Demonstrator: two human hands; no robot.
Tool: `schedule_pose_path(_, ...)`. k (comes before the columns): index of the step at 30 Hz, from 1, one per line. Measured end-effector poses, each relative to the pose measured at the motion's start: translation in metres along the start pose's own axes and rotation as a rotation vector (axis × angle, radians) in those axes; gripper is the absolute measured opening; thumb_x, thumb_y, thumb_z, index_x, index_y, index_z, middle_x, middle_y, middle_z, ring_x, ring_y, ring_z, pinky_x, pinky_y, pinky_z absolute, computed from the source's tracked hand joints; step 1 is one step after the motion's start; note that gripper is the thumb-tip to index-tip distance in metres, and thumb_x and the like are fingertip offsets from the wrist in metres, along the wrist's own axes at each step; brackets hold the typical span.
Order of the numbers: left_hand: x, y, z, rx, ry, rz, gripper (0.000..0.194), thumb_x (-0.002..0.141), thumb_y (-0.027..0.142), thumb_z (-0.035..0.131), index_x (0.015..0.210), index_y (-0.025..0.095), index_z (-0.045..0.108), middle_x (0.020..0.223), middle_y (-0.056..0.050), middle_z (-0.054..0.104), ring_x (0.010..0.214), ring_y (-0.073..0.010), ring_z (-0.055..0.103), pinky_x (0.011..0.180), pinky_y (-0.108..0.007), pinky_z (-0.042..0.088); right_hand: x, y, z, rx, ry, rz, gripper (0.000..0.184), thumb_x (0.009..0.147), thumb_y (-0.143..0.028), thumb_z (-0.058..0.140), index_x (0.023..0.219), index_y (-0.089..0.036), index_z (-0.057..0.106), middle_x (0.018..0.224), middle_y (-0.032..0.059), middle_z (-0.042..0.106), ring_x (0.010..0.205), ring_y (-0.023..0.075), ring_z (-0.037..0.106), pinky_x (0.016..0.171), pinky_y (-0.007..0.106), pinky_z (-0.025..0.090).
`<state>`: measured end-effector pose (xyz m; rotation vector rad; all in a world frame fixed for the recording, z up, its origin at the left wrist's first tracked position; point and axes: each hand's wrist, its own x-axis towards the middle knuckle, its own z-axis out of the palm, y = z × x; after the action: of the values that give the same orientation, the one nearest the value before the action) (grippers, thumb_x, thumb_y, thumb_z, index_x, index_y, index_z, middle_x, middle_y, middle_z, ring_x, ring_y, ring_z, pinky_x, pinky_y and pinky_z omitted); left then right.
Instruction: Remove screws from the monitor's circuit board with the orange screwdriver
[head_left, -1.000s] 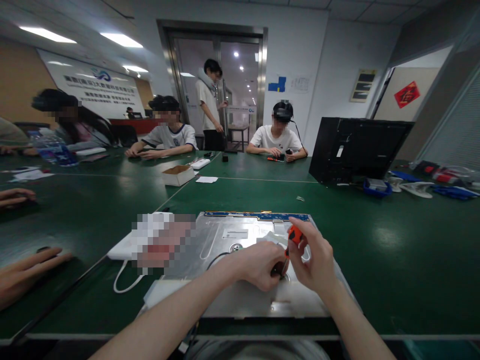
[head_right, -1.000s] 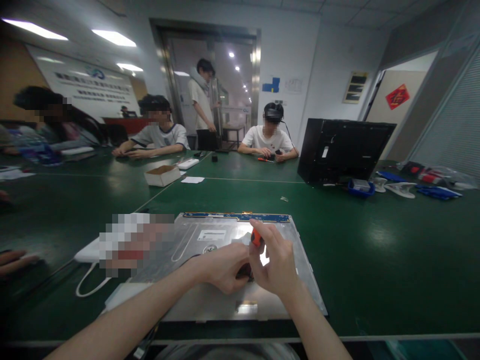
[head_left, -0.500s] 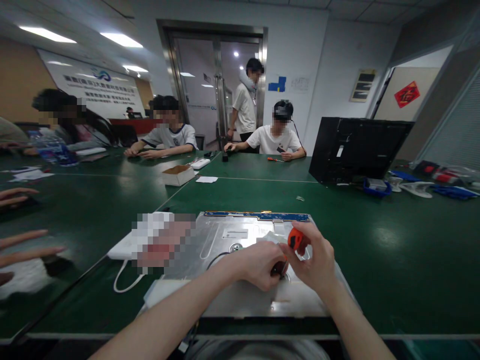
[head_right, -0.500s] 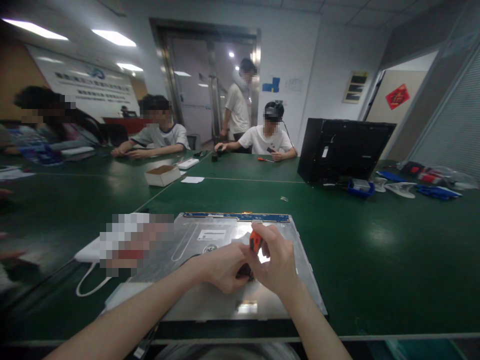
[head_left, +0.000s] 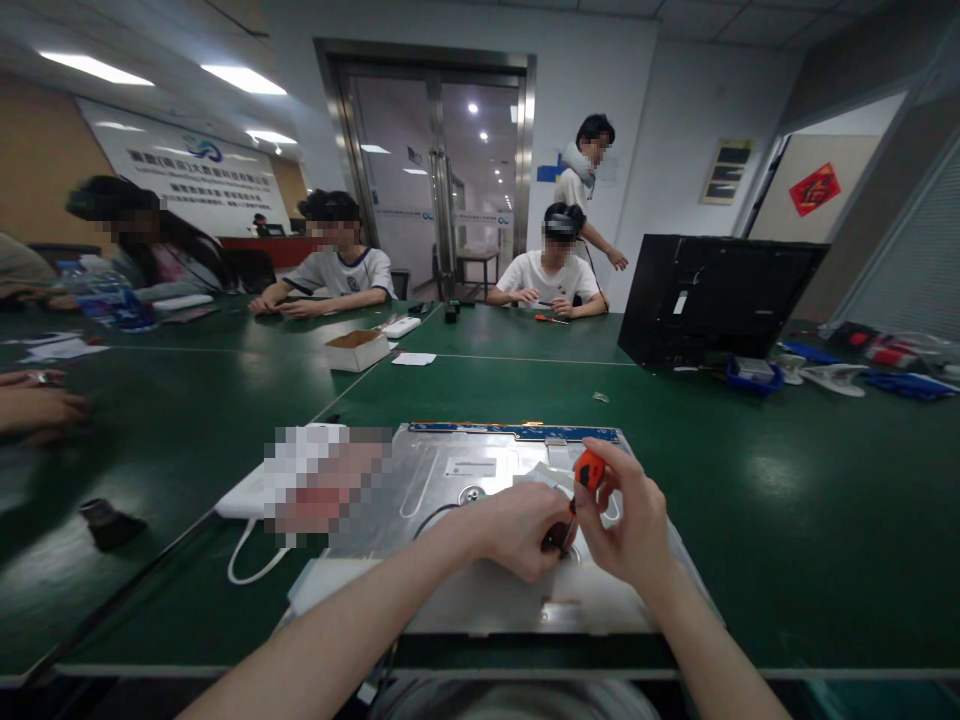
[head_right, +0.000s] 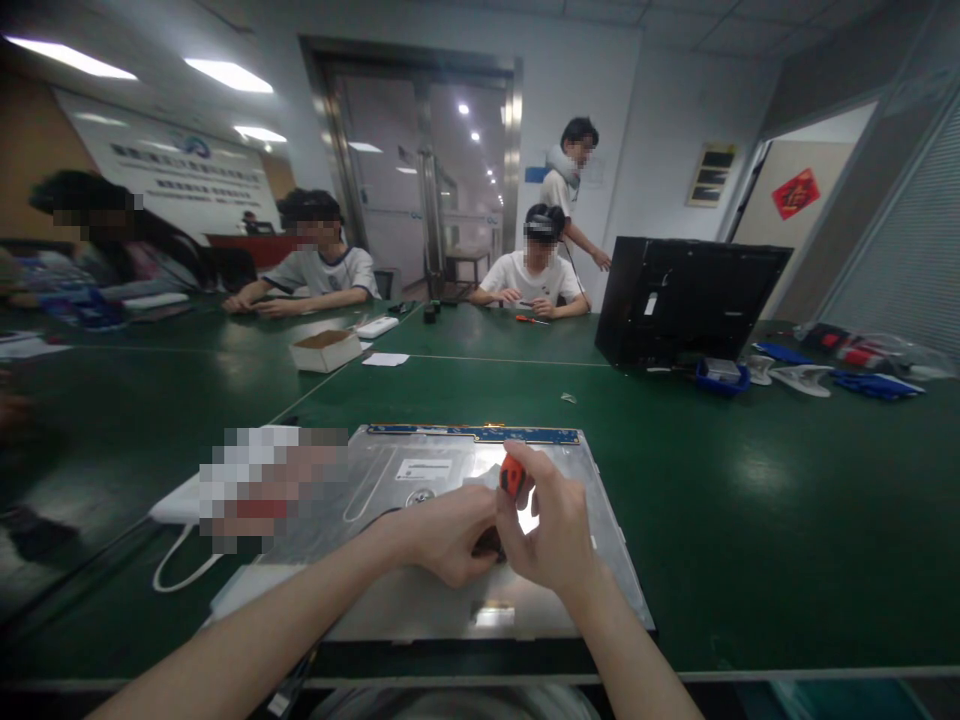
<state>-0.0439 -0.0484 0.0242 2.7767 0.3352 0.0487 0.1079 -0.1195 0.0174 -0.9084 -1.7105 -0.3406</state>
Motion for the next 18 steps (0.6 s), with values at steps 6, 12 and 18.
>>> schedule_pose_path(6,0.0006,-0.0014,0.0017,0.059,0.007,0.01,0.006,0.068,0.013,0.061,0.073,0.017,0.06,0.07,-0.002,0.065,0.062,-0.0166,0.056,0.056,-0.026,0.042,0.0008,-0.0007,0.0035,-0.053,0.057,0.013,0.029,0.093,-0.025,0.055,0.12,-0.022,0.046,0.067,-0.0072,0.054,0.043,0.0085,0.049,0.042,0.021,0.042)
schedule_pose_path(12,0.0005,-0.0019,0.002,0.042,0.003,0.019,0.009,0.068,0.011,0.061,0.073,0.017,0.058,0.069,0.0,0.064,0.06,-0.0148,0.054,0.055,-0.024,0.042,0.0035,-0.001,0.0045,-0.061,0.077,-0.02,0.028,0.094,-0.028,0.058,0.119,-0.023,0.047,0.064,-0.0091,0.054,0.041,0.0072,0.046,0.041,0.019,0.04)
schedule_pose_path(18,-0.0009,-0.0026,0.003,0.059,0.004,0.014,0.007,0.07,0.013,0.061,0.072,0.017,0.056,0.069,0.0,0.063,0.06,-0.0148,0.054,0.055,-0.024,0.043,0.0032,-0.0018,0.002,-0.013,0.026,-0.034,0.028,0.096,-0.027,0.054,0.123,-0.022,0.048,0.074,-0.0029,0.061,0.046,0.0087,0.05,0.042,0.021,0.043)
